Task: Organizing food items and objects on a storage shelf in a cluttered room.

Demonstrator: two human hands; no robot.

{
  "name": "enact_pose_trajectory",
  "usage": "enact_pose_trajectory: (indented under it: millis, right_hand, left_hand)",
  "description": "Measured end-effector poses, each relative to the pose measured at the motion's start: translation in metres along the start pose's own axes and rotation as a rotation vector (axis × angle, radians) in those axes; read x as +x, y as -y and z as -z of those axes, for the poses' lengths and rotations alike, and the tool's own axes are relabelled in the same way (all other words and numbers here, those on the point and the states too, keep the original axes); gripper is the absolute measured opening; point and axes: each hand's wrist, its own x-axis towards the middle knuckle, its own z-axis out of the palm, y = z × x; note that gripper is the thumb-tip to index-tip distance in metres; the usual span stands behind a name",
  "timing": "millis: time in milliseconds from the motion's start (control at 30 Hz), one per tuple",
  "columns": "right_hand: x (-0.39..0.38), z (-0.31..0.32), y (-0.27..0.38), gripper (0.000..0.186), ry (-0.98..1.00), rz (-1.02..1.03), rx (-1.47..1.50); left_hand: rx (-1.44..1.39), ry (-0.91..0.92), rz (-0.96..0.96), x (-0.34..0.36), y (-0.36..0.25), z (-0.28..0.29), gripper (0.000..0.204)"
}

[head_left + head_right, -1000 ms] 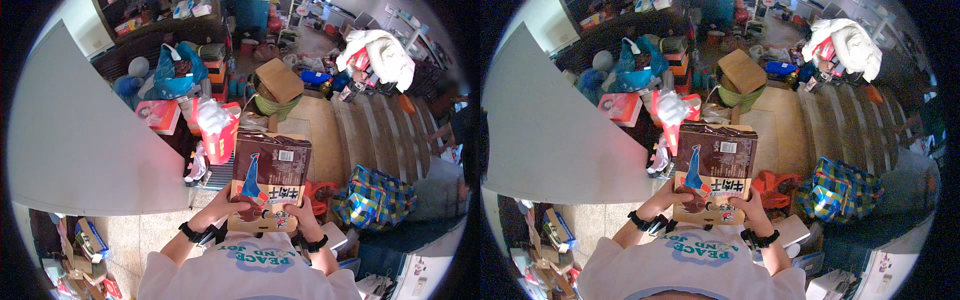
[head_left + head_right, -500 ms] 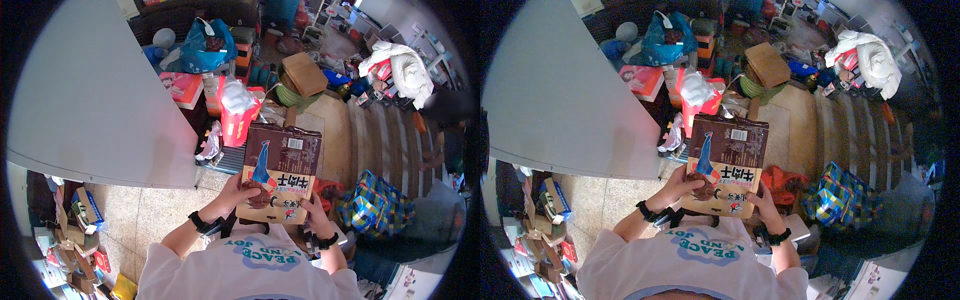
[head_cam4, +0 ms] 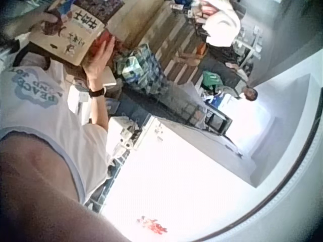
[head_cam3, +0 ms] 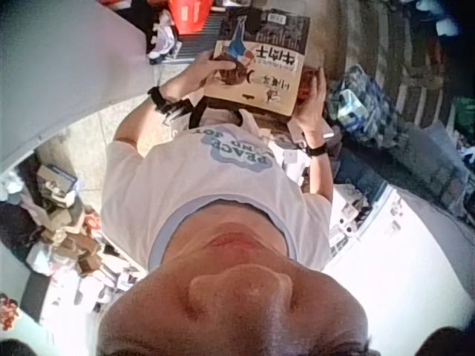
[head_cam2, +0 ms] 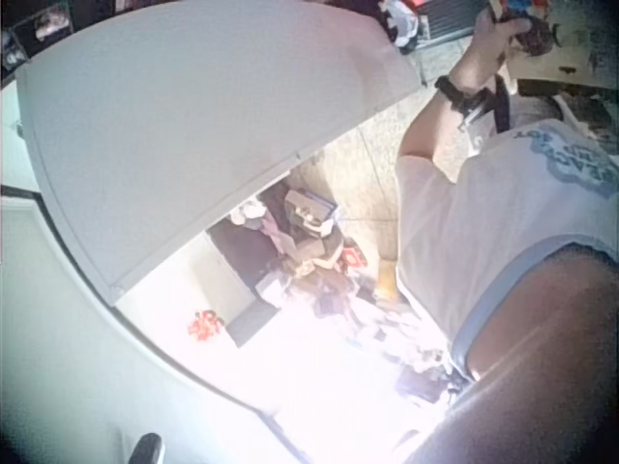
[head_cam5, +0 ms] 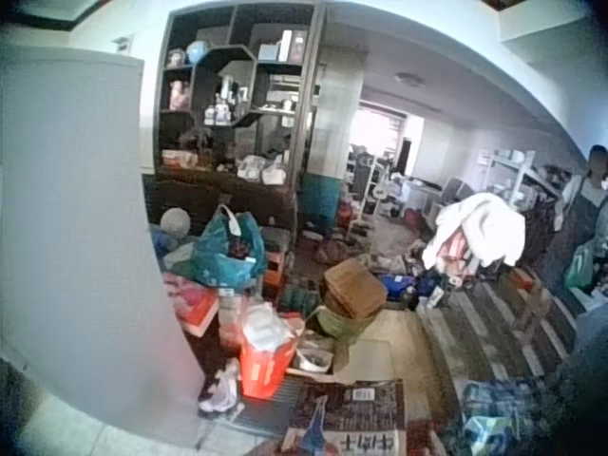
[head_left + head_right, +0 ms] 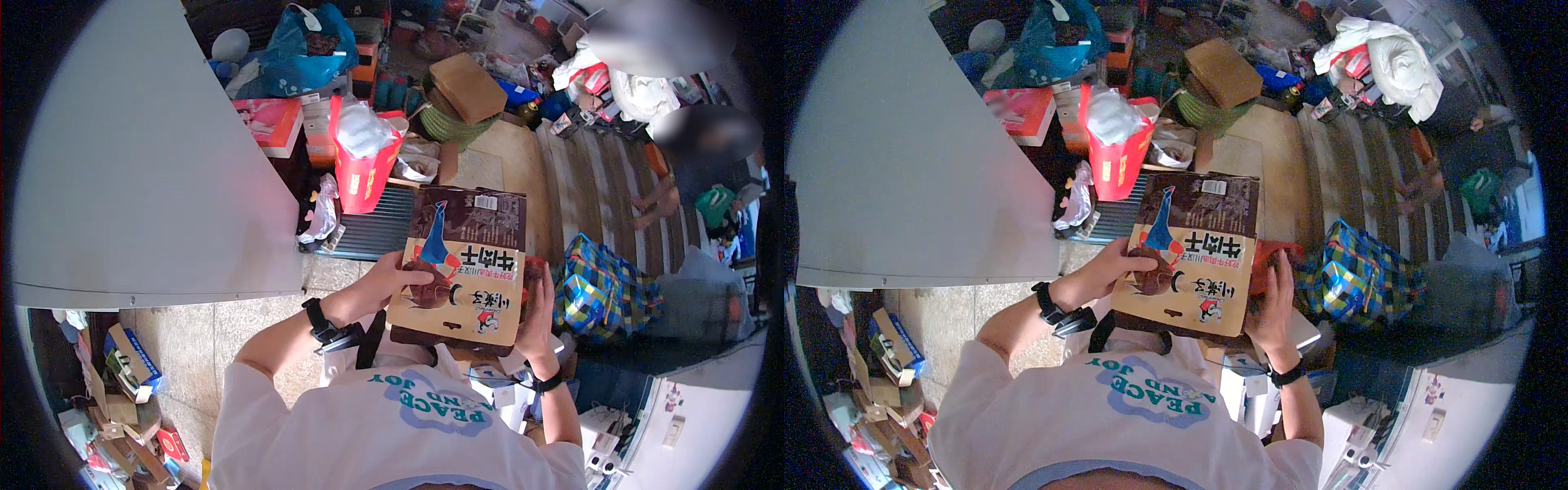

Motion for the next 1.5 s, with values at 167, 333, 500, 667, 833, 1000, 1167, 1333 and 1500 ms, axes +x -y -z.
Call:
enact_pose_trajectory:
  millis: [167,333,500,667,833,1000,1167,1333,1500]
  right_hand:
    - [0.006,-0.006,0.014,0.087,-0.054,0.068,-0.07]
    - [0.018,-0.003,0.024,0.081,0.006,0.092,-0.065]
    - [0.026,-0.005,0.028,0.065,-0.028,0.189,-0.005]
    - [0.024,-0.009,0.035,0.042,-0.01,0.187,0.002]
    - [0.027,-0.003,0.043,0.036,0.037,0.122,0.125]
    - [0.017,-0.003,0.038,0.038,0.059,0.055,0.195]
    - [0.008,-0.006,0.028,0.039,-0.124,0.003,0.264]
    - [-0.01,0.011,-0.012,0.045,-0.183,-0.316,0.411]
    - [-0.032,0.005,-0.083,0.047,-0.506,-0.617,0.494]
  left_hand:
    - [-0.039,0.119,0.091,0.001,-0.007,0.005,0.035]
    - [-0.101,0.223,0.174,0.004,-0.008,0.013,0.032]
    - [-0.029,0.296,0.184,0.009,-0.021,0.018,0.035]
    - [-0.022,0.341,0.232,0.012,-0.027,0.018,0.037]
    - [-0.085,0.381,0.28,0.011,-0.035,0.012,0.035]
    - [-0.112,0.298,0.358,0.004,-0.048,-0.006,0.036]
    - [-0.181,0.324,0.446,0.042,-0.033,-0.002,0.037]
    - [-0.263,0.491,0.468,0.114,-0.012,-0.014,0.062]
    - [-0.29,0.567,0.758,0.187,-0.021,-0.073,0.074]
